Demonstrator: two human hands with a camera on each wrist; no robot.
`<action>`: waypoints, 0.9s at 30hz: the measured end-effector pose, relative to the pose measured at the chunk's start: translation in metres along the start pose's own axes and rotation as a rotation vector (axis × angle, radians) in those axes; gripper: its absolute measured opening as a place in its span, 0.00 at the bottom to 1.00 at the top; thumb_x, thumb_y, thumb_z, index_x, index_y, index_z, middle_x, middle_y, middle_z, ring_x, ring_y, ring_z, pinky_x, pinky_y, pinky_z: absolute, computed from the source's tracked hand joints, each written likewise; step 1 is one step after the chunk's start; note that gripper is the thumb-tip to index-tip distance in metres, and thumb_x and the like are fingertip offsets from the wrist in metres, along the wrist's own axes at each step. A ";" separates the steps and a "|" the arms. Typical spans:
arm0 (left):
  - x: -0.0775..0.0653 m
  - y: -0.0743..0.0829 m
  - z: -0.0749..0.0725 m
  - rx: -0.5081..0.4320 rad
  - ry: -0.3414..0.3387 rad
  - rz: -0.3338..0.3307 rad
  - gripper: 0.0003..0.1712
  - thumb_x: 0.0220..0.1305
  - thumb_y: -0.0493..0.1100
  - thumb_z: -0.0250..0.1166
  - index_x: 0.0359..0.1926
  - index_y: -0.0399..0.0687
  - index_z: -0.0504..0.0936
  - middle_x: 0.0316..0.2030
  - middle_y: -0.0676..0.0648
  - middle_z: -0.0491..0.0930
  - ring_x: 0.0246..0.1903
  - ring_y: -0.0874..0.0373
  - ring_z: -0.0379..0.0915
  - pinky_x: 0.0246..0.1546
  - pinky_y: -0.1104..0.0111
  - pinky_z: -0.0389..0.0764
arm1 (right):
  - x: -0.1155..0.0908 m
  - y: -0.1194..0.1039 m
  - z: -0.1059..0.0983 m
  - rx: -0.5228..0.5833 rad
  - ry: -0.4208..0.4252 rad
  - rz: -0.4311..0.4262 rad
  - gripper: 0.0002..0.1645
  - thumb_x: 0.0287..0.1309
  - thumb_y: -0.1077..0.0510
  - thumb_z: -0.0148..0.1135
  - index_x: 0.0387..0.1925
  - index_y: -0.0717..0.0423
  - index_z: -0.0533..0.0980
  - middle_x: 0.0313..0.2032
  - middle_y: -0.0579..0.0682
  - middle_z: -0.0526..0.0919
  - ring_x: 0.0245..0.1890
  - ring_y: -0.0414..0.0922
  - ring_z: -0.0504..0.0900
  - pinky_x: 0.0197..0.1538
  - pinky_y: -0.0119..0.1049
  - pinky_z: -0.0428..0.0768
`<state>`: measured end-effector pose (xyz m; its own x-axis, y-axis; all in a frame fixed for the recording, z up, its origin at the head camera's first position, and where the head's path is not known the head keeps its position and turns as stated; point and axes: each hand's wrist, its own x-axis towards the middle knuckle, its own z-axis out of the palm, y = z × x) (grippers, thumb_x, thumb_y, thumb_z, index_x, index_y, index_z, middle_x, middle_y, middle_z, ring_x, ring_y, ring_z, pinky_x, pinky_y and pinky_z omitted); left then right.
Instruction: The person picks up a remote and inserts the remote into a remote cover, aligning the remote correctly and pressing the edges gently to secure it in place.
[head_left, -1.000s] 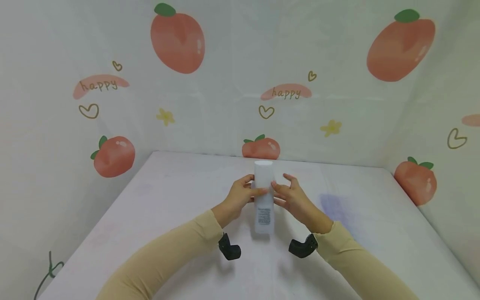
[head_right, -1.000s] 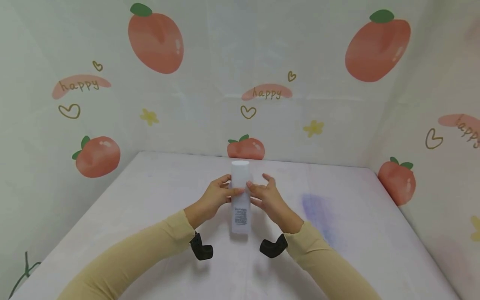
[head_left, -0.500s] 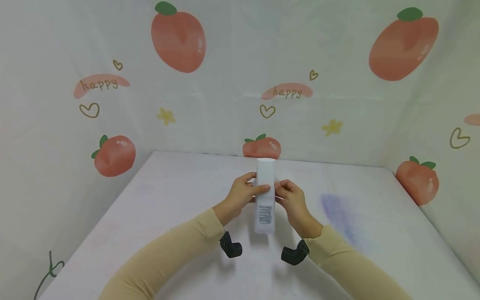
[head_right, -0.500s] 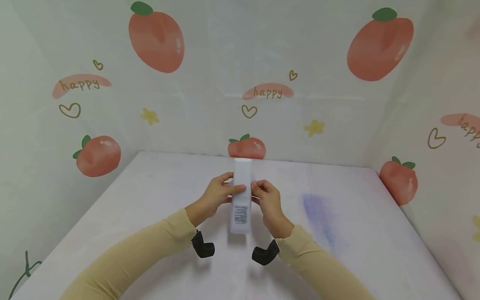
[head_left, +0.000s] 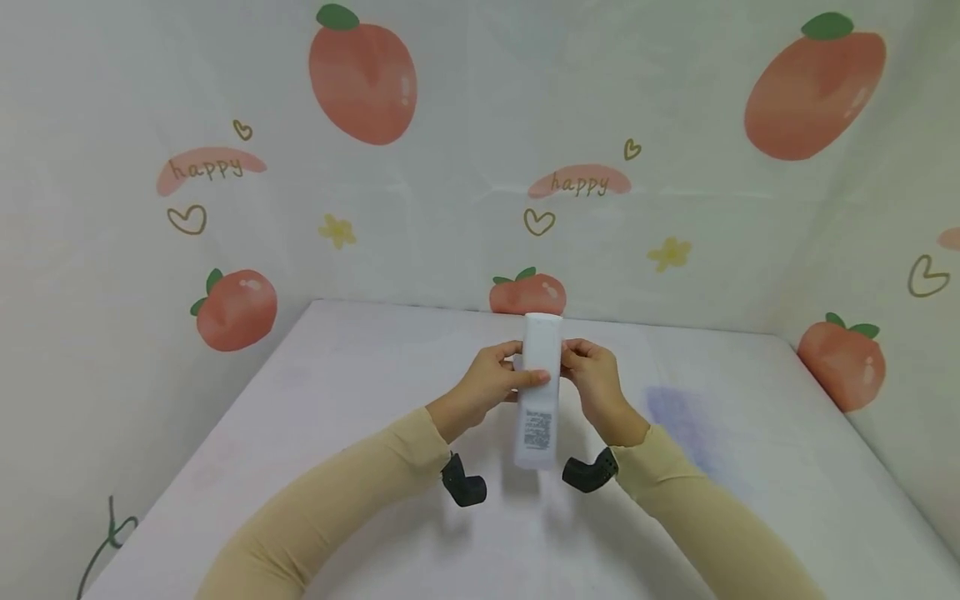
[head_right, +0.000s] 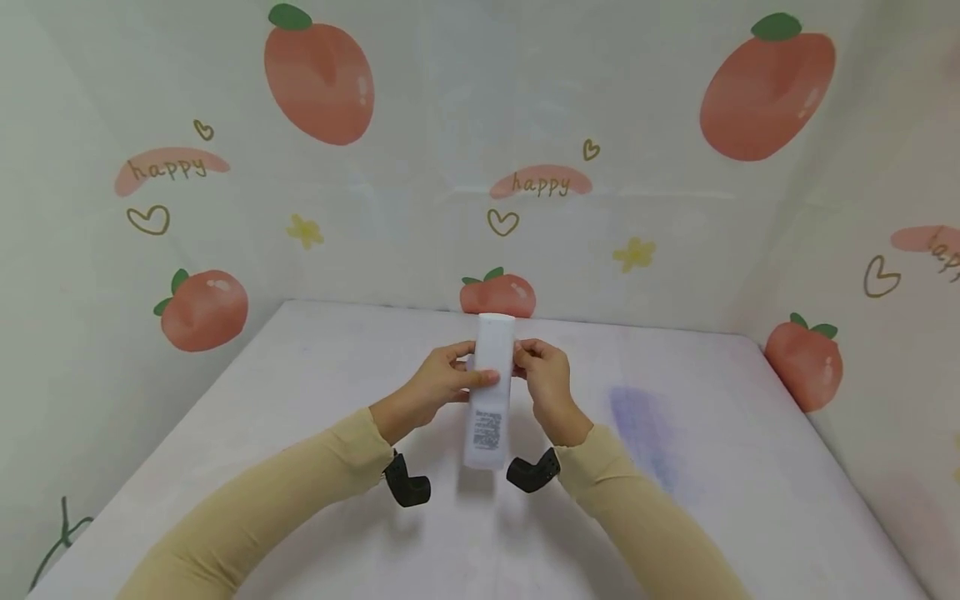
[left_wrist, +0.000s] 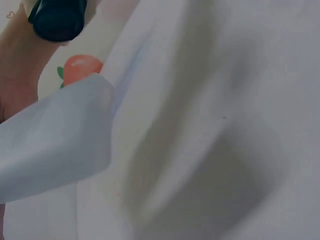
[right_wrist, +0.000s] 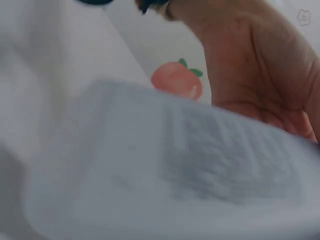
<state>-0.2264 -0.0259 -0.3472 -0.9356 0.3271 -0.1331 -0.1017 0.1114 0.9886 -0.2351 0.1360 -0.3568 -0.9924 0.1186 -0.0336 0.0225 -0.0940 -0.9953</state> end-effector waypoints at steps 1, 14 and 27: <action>0.000 0.000 0.001 0.001 -0.002 -0.006 0.29 0.58 0.41 0.72 0.60 0.44 0.74 0.46 0.38 0.83 0.42 0.51 0.82 0.46 0.56 0.83 | 0.002 -0.001 0.000 -0.016 -0.001 0.001 0.10 0.68 0.66 0.52 0.40 0.75 0.73 0.26 0.43 0.77 0.27 0.35 0.78 0.35 0.25 0.79; 0.008 -0.002 -0.004 0.024 0.068 0.037 0.30 0.58 0.42 0.71 0.61 0.43 0.73 0.48 0.39 0.81 0.43 0.51 0.80 0.46 0.56 0.83 | -0.001 0.000 0.010 0.003 0.016 0.119 0.08 0.70 0.58 0.53 0.37 0.59 0.74 0.27 0.41 0.79 0.26 0.36 0.79 0.34 0.30 0.79; 0.006 -0.017 -0.004 0.028 0.062 0.038 0.28 0.56 0.41 0.73 0.57 0.38 0.76 0.45 0.40 0.81 0.40 0.53 0.80 0.43 0.57 0.84 | -0.017 0.010 0.002 -0.102 -0.200 0.111 0.34 0.66 0.50 0.59 0.69 0.47 0.60 0.50 0.55 0.79 0.41 0.43 0.83 0.45 0.41 0.82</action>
<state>-0.2311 -0.0293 -0.3646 -0.9577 0.2732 -0.0905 -0.0575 0.1265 0.9903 -0.2179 0.1306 -0.3659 -0.9871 -0.0860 -0.1351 0.1350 0.0062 -0.9908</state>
